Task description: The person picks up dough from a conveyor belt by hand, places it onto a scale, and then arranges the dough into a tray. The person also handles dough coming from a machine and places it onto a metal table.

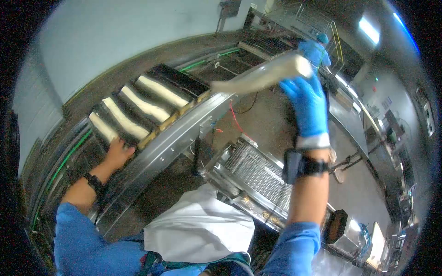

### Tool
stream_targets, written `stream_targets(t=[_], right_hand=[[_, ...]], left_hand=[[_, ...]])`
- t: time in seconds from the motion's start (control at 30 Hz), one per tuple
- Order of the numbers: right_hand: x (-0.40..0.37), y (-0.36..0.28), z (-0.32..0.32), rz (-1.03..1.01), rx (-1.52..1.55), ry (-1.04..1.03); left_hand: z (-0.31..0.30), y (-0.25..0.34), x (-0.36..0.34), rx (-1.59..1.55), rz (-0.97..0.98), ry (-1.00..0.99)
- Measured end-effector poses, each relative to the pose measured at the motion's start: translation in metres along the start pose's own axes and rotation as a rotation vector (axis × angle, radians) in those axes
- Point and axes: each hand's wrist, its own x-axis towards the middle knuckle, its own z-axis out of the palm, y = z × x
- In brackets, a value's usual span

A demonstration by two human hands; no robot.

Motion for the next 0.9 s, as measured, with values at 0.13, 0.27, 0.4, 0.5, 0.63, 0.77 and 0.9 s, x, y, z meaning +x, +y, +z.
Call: stream_targets(t=[0.13, 0.27, 0.4, 0.5, 0.63, 0.77, 0.9], right_hand=[[0.015, 0.031, 0.052, -0.082, 0.104, -0.076], [-0.009, -0.007, 0.035, -0.038, -0.004, -0.167], [-0.081, -0.048, -0.059, 0.175, -0.395, -0.061], [-0.169, -0.029, -0.148, 0.339, -0.55, 0.301], [-0.26, 0.013, -0.239, 0.465, -0.819, 0.688], [-0.363, -0.007, -0.297, 0.633, -1.245, 0.948], [-0.446, -0.016, -0.319, 0.912, -1.577, 0.909]], left_hand=[[-0.007, -0.01, -0.014, -0.021, 0.053, 0.033], [-0.036, 0.011, -0.055, -0.128, 0.136, 0.094], [-0.098, 0.023, -0.079, -0.382, -0.221, -0.228], [-0.122, 0.041, -0.025, -0.082, 0.046, -0.101], [-0.102, 0.079, 0.051, -0.144, 0.399, -0.024], [-0.056, 0.188, 0.099, 0.16, 0.732, -0.106], [0.021, 0.211, 0.196, 0.781, 1.083, 0.14]])
